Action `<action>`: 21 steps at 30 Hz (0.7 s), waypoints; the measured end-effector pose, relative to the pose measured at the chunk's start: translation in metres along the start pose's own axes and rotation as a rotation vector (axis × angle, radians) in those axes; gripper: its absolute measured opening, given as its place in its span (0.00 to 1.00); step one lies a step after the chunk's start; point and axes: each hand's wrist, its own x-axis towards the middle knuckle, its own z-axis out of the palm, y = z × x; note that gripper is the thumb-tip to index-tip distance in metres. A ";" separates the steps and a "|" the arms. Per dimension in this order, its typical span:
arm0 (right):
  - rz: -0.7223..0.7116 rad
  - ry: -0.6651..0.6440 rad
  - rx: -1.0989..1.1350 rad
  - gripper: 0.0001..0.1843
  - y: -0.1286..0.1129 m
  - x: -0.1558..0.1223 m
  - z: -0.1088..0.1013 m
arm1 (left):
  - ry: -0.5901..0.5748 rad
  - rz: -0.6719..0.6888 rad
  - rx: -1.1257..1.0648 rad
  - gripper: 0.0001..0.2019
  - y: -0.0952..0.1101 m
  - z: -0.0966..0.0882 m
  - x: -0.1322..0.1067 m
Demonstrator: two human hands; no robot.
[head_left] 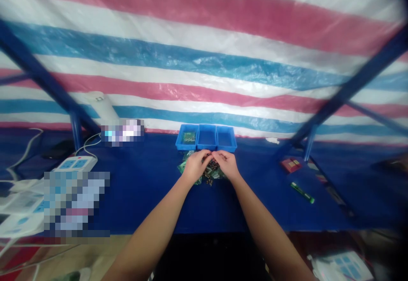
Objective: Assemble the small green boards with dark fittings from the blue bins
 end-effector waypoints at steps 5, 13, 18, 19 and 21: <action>0.014 0.023 0.085 0.17 0.000 0.001 0.000 | 0.028 0.061 0.031 0.08 -0.006 0.004 -0.001; 0.014 0.023 0.096 0.17 -0.002 0.003 -0.001 | -0.026 -0.005 0.014 0.09 0.000 0.001 0.000; 0.051 0.057 0.100 0.20 -0.001 0.004 -0.002 | -0.031 -0.009 0.000 0.09 0.006 -0.003 0.001; 0.060 0.054 0.079 0.19 -0.001 0.004 -0.002 | -0.031 -0.008 -0.007 0.10 0.006 -0.003 0.001; 0.072 0.046 0.039 0.19 0.000 0.004 -0.002 | -0.029 -0.015 -0.014 0.10 0.007 -0.004 0.001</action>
